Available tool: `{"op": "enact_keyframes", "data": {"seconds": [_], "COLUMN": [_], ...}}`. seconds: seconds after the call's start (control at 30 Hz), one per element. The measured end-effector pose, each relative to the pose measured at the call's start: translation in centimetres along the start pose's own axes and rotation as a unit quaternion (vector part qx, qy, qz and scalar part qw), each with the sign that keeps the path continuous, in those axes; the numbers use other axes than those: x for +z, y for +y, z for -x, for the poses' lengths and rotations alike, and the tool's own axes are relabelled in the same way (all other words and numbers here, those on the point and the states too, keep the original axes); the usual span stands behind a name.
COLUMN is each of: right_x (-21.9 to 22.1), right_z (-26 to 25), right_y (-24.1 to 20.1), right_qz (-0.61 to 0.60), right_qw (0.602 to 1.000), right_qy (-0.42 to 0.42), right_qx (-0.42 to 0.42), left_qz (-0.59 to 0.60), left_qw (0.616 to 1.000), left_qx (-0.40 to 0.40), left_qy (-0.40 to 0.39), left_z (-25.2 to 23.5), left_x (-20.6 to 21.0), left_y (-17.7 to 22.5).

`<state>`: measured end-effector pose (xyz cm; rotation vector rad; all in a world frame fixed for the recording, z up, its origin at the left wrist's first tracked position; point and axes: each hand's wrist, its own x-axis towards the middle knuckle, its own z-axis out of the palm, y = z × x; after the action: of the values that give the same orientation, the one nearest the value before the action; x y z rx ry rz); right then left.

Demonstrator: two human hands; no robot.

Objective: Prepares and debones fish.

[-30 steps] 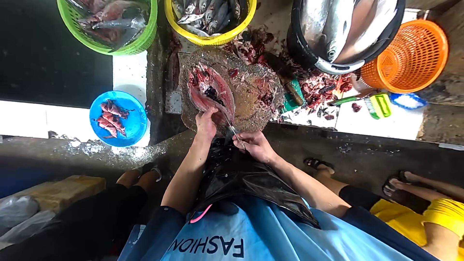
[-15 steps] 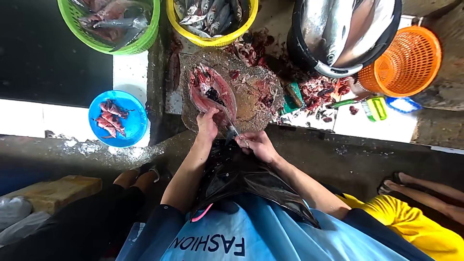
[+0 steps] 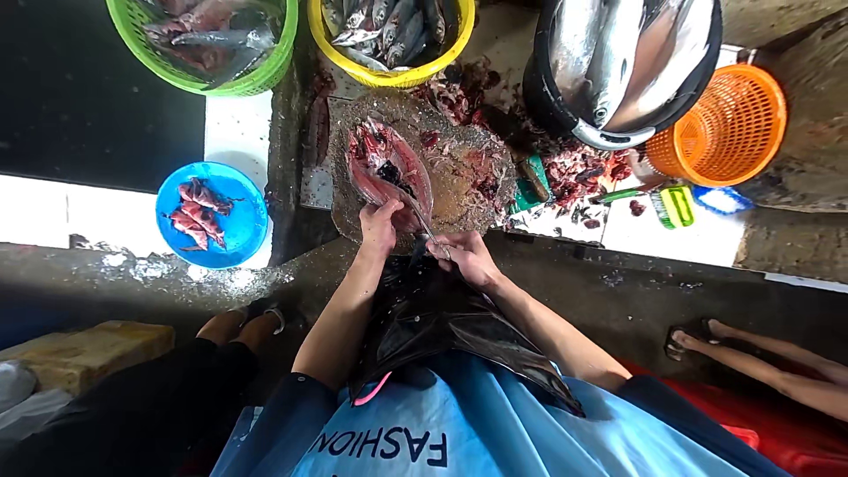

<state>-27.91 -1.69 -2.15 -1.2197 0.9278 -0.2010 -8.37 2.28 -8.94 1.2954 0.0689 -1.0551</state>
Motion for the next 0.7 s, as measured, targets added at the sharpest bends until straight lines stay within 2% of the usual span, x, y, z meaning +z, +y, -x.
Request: {"op": "enact_keyframes", "data": {"seconds": [0.1,0.17,0.33,0.43,0.53,0.63,0.7], "right_x": [-0.6,-1.0,-0.5,0.0,0.2,-0.3,-1.0], "right_z": [0.2,0.8,1.1,0.1,-0.2,0.2,0.3], "right_y": [0.3,0.2,0.0,1.2,1.7,1.7,1.5], "right_qz": [0.027,0.028,0.008,-0.065,-0.102,-0.02,-0.014], "right_qw": [0.995,0.991,1.0,0.997,0.994,0.997,0.995], "right_qy": [-0.047,-0.076,-0.021,-0.04,-0.04,-0.011,-0.03], "right_qx": [-0.08,-0.105,0.008,0.019,-0.007,-0.076,-0.094], "left_qz": [0.011,0.021,0.046,0.06,0.068,0.077,0.044], "left_qw": [1.0,1.0,0.998,0.997,0.997,0.996,0.998], "left_qx": [0.001,-0.006,-0.017,-0.019,-0.036,-0.04,-0.042], "left_qy": [-0.004,-0.002,-0.038,-0.032,-0.028,-0.027,-0.016], "left_z": [-0.1,-0.1,0.0,-0.2,-0.1,0.1,-0.5], "left_x": [-0.6,-1.0,-1.4,-1.5,-1.5,-1.7,-2.2], "left_y": [0.2,0.3,0.2,0.2,0.1,-0.2,0.2]}}
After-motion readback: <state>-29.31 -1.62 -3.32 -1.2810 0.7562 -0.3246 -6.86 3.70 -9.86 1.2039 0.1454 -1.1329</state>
